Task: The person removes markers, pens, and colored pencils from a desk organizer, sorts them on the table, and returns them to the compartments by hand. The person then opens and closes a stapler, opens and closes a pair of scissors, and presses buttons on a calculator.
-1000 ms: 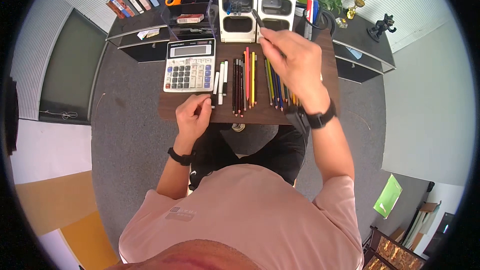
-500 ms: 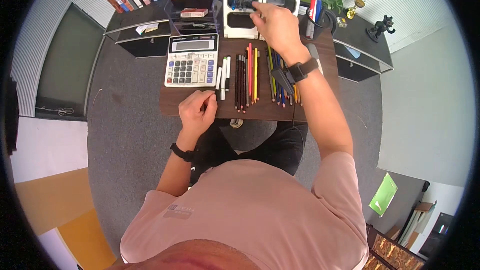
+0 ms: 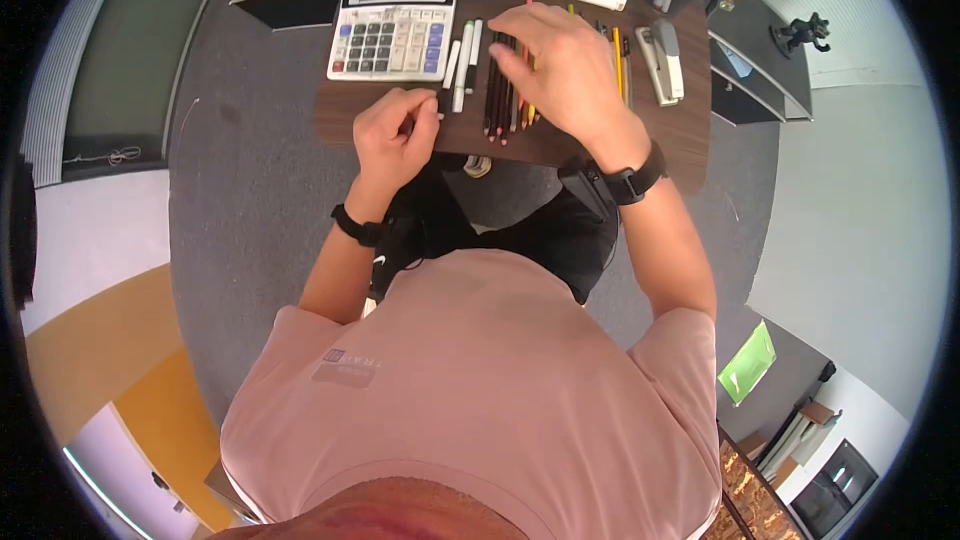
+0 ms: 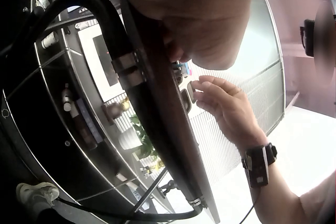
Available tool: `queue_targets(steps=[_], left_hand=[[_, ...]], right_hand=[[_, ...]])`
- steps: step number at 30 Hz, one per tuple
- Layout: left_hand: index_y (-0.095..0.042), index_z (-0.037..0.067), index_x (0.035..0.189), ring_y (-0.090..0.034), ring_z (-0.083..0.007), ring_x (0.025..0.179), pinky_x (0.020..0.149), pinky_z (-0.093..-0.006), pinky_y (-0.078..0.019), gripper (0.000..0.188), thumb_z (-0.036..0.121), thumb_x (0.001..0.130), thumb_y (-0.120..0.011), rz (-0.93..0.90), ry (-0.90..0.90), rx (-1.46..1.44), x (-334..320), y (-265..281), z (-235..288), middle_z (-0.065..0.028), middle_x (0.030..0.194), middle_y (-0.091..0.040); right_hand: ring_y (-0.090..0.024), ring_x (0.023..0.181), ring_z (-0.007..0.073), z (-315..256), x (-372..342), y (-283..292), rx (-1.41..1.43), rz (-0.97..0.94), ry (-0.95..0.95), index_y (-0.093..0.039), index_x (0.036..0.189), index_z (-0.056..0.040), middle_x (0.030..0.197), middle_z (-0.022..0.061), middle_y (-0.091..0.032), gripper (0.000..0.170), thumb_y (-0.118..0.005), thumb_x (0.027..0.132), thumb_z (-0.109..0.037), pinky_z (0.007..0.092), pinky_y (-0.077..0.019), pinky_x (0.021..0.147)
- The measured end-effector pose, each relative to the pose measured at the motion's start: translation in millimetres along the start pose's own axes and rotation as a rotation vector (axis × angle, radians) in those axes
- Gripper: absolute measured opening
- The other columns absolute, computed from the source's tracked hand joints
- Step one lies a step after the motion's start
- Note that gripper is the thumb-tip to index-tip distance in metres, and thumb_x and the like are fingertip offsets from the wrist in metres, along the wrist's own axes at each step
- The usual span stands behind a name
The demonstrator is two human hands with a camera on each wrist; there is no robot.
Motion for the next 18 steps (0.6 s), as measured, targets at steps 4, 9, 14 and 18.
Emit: queue_targets(steps=[4,9,14,18], left_hand=[[-0.083,0.001,0.105,-0.063,-0.0149,0.06,0.056,-0.0309,-0.048,0.005,0.004,0.101,-0.082,0.014,-0.008,0.009,1,-1,1,-0.0061,0.079,-0.073],[-0.082,0.001,0.101,-0.064,-0.0183,0.059,0.056,-0.0332,-0.0497,0.005,0.002,0.097,-0.084,0.03,-0.01,0.016,1,-2,0,-0.007,0.077,-0.072],[-0.083,0.0,0.104,-0.063,-0.0173,0.06,0.057,-0.0322,-0.0487,0.006,0.003,0.099,-0.084,0.012,-0.043,0.039,3,-2,2,-0.0076,0.08,-0.073],[-0.083,0.001,0.103,-0.062,-0.0184,0.06,0.057,-0.0331,-0.0487,0.006,0.003,0.098,-0.084,-0.003,-0.04,0.056,3,-2,4,-0.0074,0.079,-0.072]], right_hand=[[-0.068,0.138,0.0417,-2,-9,-15,-0.091,-0.123,0.079,-0.075,0.142,-0.0047,0.142,0.0151,-0.078,0.065,-0.098,0.086,-0.027,0.0553,-0.0459,0.124],[-0.053,0.159,0.0425,6,-14,-35,-0.153,-0.282,0.03,-0.06,0.162,0.0024,0.165,0.0249,-0.062,0.114,-0.104,0.073,-0.053,0.0646,-0.022,0.139],[-0.046,0.164,0.0443,12,-8,-49,-0.171,-0.309,0.03,-0.056,0.165,0.0048,0.168,0.0291,-0.058,0.127,-0.104,0.066,-0.06,0.0653,-0.0175,0.139],[-0.045,0.165,0.0444,10,-5,-55,-0.144,-0.34,0.021,-0.056,0.165,0.0043,0.169,0.0303,-0.056,0.129,-0.105,0.064,-0.059,0.0687,-0.0154,0.14]])
Point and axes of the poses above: each hand's wrist, its own x-axis towards the middle knuckle, its own y-axis out of the back of the hand, z = x × y, the point moved 1 cm from there along x, towards the middle knuckle
